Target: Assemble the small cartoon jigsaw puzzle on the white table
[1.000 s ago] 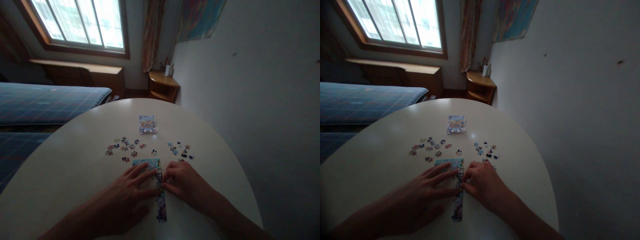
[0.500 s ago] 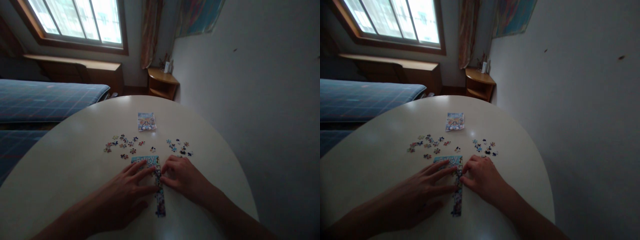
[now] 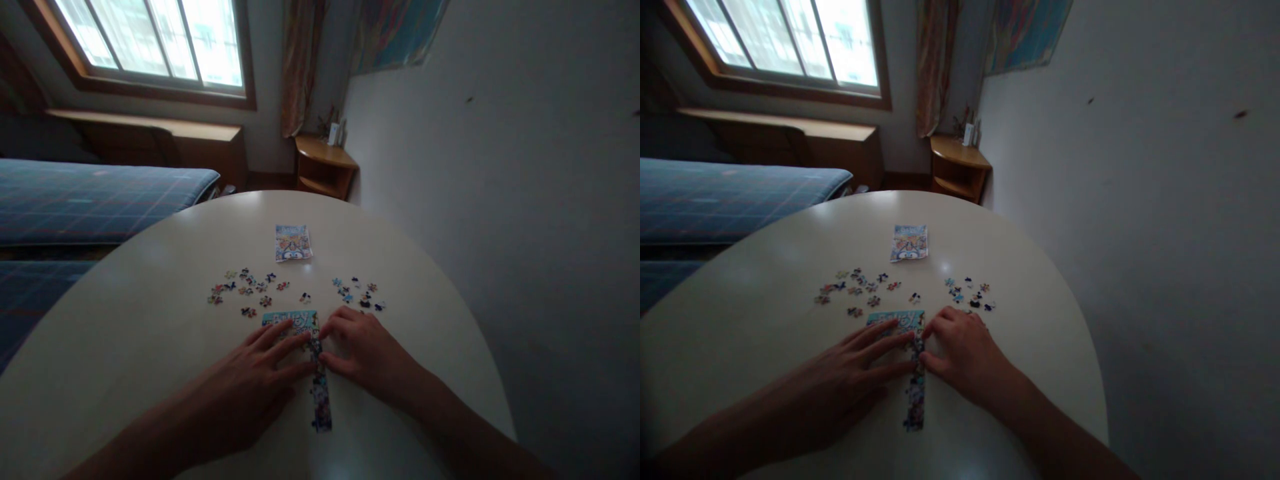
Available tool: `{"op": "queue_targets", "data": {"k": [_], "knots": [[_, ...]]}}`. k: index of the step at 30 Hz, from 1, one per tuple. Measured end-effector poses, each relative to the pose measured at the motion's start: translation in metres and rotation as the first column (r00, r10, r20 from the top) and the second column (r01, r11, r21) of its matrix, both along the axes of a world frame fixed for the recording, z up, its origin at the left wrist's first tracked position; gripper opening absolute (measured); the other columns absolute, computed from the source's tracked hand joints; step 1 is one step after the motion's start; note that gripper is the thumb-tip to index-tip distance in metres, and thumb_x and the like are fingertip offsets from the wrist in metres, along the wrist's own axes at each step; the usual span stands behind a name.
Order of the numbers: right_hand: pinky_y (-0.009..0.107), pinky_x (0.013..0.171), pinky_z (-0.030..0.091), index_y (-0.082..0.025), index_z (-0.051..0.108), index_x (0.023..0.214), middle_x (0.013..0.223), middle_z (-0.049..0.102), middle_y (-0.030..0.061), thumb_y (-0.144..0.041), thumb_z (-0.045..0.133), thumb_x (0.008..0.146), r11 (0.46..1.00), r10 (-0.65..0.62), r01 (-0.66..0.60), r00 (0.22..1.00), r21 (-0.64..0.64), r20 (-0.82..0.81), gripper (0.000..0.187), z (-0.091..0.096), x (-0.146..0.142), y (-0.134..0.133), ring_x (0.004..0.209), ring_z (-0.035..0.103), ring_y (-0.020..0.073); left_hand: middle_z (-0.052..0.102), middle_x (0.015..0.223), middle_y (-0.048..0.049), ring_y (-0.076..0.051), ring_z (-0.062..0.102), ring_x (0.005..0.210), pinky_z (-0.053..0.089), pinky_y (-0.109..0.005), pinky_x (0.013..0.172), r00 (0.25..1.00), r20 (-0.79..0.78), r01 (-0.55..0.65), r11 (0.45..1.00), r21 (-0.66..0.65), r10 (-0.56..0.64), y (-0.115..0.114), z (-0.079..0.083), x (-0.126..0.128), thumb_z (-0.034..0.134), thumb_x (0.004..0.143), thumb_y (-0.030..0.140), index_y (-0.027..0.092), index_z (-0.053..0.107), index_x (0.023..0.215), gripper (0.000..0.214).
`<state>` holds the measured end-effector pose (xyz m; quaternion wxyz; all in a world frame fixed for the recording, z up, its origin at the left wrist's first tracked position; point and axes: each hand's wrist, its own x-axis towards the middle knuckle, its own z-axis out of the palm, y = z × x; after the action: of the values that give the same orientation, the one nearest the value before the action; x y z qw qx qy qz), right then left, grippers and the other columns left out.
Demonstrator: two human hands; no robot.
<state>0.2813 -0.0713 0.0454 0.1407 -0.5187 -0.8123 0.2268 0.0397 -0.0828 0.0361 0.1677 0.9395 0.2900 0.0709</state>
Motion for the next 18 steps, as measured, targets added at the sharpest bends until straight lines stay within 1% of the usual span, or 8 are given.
{"op": "queue_targets", "data": {"k": [3,6,8,10,13,16,18], "knots": [[0.038,0.092,0.044,-0.023,0.070,0.097,0.103,0.066,0.0036,-0.024,0.075,0.078,1.000,0.006,-0.006,1.000,0.000,0.010,0.019,0.001,0.000,0.000,0.101,0.063,0.0217,0.038,0.157,0.0004,-0.035,0.031,0.145,0.034,-0.062,0.115,1.000,-0.025,-0.012,1.000,0.010,0.013,-0.001,-0.001,0.002,0.052,0.091,0.012,0.038,0.046,0.143,0.058],[0.038,0.092,0.045,-0.023,0.069,0.099,0.105,0.066,0.0042,-0.027,0.076,0.079,0.999,0.039,-0.039,0.999,-0.004,0.016,0.021,0.003,0.002,0.000,0.101,0.063,0.0219,0.038,0.157,0.0019,-0.034,0.032,0.145,0.034,-0.061,0.115,1.000,0.003,-0.017,1.000,0.004,0.017,0.000,-0.003,0.002,0.053,0.092,0.013,0.040,0.043,0.145,0.061],[0.037,0.093,0.045,-0.023,0.069,0.100,0.107,0.066,0.0047,-0.029,0.077,0.080,0.998,0.065,-0.065,0.998,0.003,0.014,0.023,0.004,0.004,0.001,0.103,0.062,0.0218,0.039,0.156,0.0030,-0.032,0.031,0.146,0.034,-0.059,0.116,0.999,0.030,-0.015,1.000,-0.007,0.015,0.002,-0.003,0.001,0.052,0.094,0.015,0.041,0.042,0.145,0.058],[0.038,0.094,0.045,-0.023,0.068,0.101,0.109,0.065,0.0050,-0.029,0.077,0.080,0.996,0.087,-0.087,0.996,0.017,0.016,0.024,0.004,0.005,0.001,0.104,0.062,0.0220,0.043,0.154,0.0020,-0.030,0.033,0.145,0.034,-0.056,0.117,0.998,0.057,-0.002,1.000,-0.028,0.004,0.006,-0.001,-0.001,0.051,0.096,0.016,0.037,0.045,0.143,0.052],[0.040,0.096,0.045,-0.024,0.068,0.103,0.112,0.065,0.0054,-0.029,0.078,0.079,0.992,0.119,-0.120,0.993,0.044,0.025,0.027,0.004,0.005,0.002,0.106,0.061,0.0226,0.053,0.146,-0.0010,-0.025,0.040,0.140,0.037,-0.048,0.117,0.994,0.106,0.006,0.998,-0.064,0.000,0.012,0.006,-0.003,0.047,0.099,0.017,0.030,0.051,0.136,0.040],[0.041,0.098,0.044,-0.024,0.069,0.105,0.116,0.065,0.0065,-0.029,0.077,0.080,0.982,0.169,-0.171,0.985,0.084,0.033,0.027,0.005,0.006,0.003,0.109,0.060,0.0230,0.058,0.138,-0.0032,-0.021,0.050,0.131,0.043,-0.042,0.112,0.984,0.175,0.003,0.996,-0.093,0.014,0.018,0.009,-0.004,0.042,0.101,0.017,0.027,0.057,0.128,0.032],[0.042,0.101,0.043,-0.024,0.067,0.112,0.121,0.064,0.0079,-0.033,0.074,0.083,0.970,0.214,-0.216,0.976,0.109,0.030,0.032,0.006,0.004,0.003,0.114,0.058,0.0235,0.059,0.135,-0.0047,-0.019,0.054,0.126,0.046,-0.038,0.108,0.975,0.219,-0.008,0.994,-0.112,0.032,0.023,0.009,-0.007,0.040,0.101,0.015,0.025,0.058,0.125,0.032]]}}
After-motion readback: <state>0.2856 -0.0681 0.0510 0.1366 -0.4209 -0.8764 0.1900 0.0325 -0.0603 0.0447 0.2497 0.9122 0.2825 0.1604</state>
